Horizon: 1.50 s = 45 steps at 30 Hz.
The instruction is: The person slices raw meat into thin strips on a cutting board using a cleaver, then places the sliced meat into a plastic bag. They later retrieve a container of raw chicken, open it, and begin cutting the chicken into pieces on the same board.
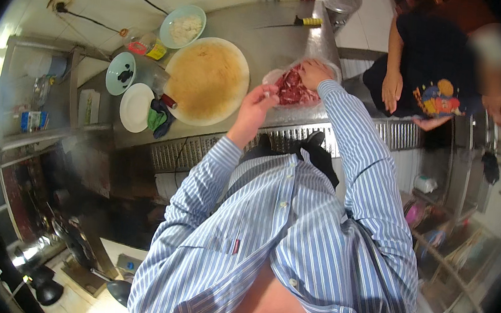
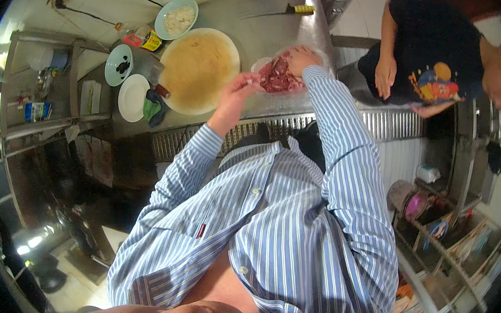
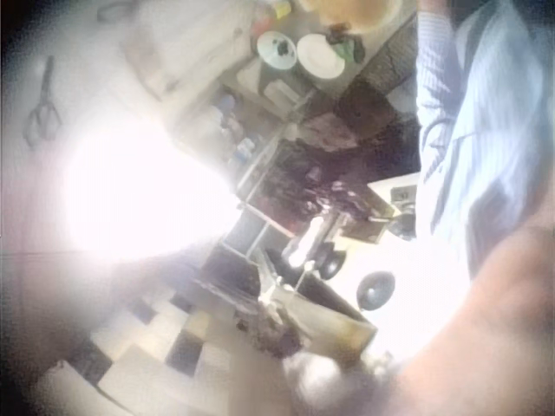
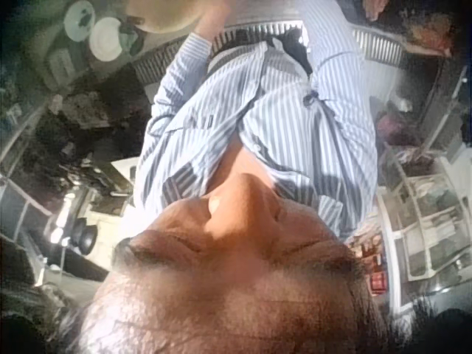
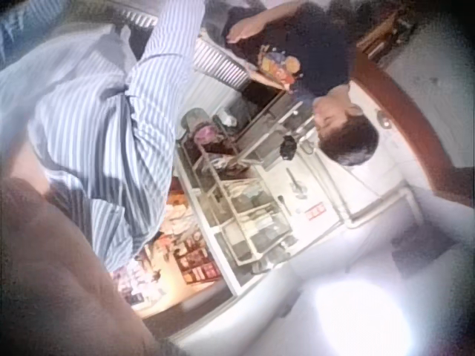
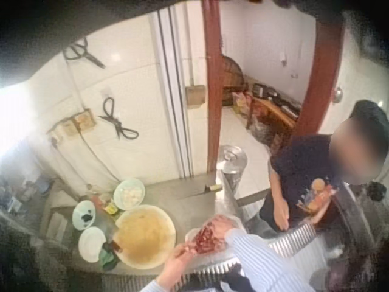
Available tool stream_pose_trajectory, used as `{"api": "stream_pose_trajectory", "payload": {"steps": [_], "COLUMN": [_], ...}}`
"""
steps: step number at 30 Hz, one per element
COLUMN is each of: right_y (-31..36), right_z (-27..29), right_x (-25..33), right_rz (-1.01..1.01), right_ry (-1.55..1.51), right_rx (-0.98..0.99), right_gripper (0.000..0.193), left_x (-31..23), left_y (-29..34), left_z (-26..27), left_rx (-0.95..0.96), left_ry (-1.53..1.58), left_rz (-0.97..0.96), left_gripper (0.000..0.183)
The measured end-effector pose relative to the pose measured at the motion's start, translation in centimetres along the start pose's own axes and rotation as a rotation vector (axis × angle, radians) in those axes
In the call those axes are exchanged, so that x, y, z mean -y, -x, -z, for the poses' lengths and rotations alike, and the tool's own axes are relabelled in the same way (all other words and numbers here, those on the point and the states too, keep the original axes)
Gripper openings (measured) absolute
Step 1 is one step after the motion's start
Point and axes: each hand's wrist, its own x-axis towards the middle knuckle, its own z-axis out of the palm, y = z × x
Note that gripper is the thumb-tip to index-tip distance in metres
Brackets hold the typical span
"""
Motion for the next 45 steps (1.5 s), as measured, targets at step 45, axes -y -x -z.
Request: {"api": "stream_pose_trajectory", "payload": {"steps": [45], "right_y": [4.2], "right_z": [8.9], "right_x": [-12.0], "right_rz": [-0.43], "right_ry": [-0.227], "right_rx": [0.425], "right_gripper": [0.036], "left_x": [-1.5], "left_y": [-1.1], "left_z": [1.5], "left_rx": [-0.08], "left_ry": [0.031], "left_rz": [-0.054], "left_gripper": [0.026]}}
